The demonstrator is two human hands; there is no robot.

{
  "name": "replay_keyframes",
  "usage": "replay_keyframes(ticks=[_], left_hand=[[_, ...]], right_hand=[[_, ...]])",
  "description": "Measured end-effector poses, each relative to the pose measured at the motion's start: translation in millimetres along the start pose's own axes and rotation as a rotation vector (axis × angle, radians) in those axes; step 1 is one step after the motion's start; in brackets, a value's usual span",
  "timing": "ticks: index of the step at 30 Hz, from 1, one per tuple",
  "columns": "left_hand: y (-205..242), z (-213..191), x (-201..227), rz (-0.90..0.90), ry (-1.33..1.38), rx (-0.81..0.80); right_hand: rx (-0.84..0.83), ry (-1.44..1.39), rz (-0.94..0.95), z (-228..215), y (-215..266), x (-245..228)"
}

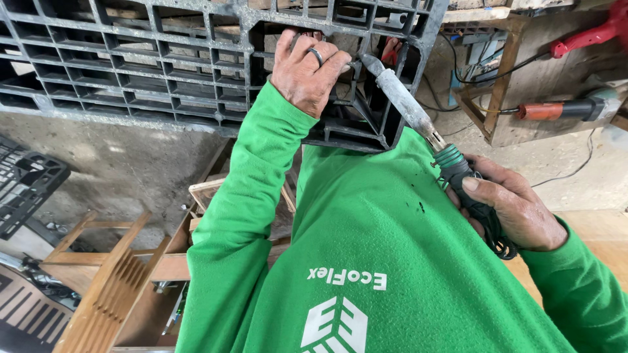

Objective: The person uses a soldering iron to melt and fuse sections of a black plastic grid structure. They hold the grid with one hand and apply the hot tip to joints and edges, occasionally pressing the plastic to smooth the weld.

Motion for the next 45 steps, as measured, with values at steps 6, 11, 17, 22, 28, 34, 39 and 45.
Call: replay_keyframes(ticks=[6, 11, 17, 22, 28, 34, 39, 45], left_hand=[[-6.0, -12.1, 6.5, -0.026, -0.002, -0.021], [-11.9, -13.1, 9.7, -0.068, 0.015, -0.019], [-11.1, -9.2, 10.3, -0.110, 0.029, -0.056], [-11.6, -8.7, 9.5, -0.094, 0.038, -0.058], [-11.7, -7.2, 10.2, -0.084, 0.038, -0.037], [-11.5, -7.3, 9.7, -0.070, 0.058, -0.036], [-11.2, -5.2, 7.0, -0.055, 0.033, -0.052], [-12.2, -2.8, 3.7, -0.067, 0.044, -0.080]], right_hand=[[-0.064, -0.091, -0.072, 3.5, 0.3, 15.2], [0.031, -0.162, -0.013, 14.4, -0.6, 33.0], [0.018, -0.223, -0.067, 33.1, -0.8, 31.0], [0.017, -0.241, -0.052, 38.8, -2.4, 27.8], [0.021, -0.255, -0.069, 40.1, -2.2, 24.4], [0.002, -0.257, -0.073, 41.2, 0.2, 20.1], [-0.011, -0.264, -0.090, 41.6, 11.9, 24.3], [0.054, -0.260, -0.058, 44.3, 17.5, 32.3]])
Point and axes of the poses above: each hand's wrist, its own y-axis away from the middle knuckle, its own z-axis out of the palm, x = y × z, the point moved 5 cm from there along -y, towards the middle knuckle, and after that the axes turned 8 degrees about -x, right-handed, at the moved point
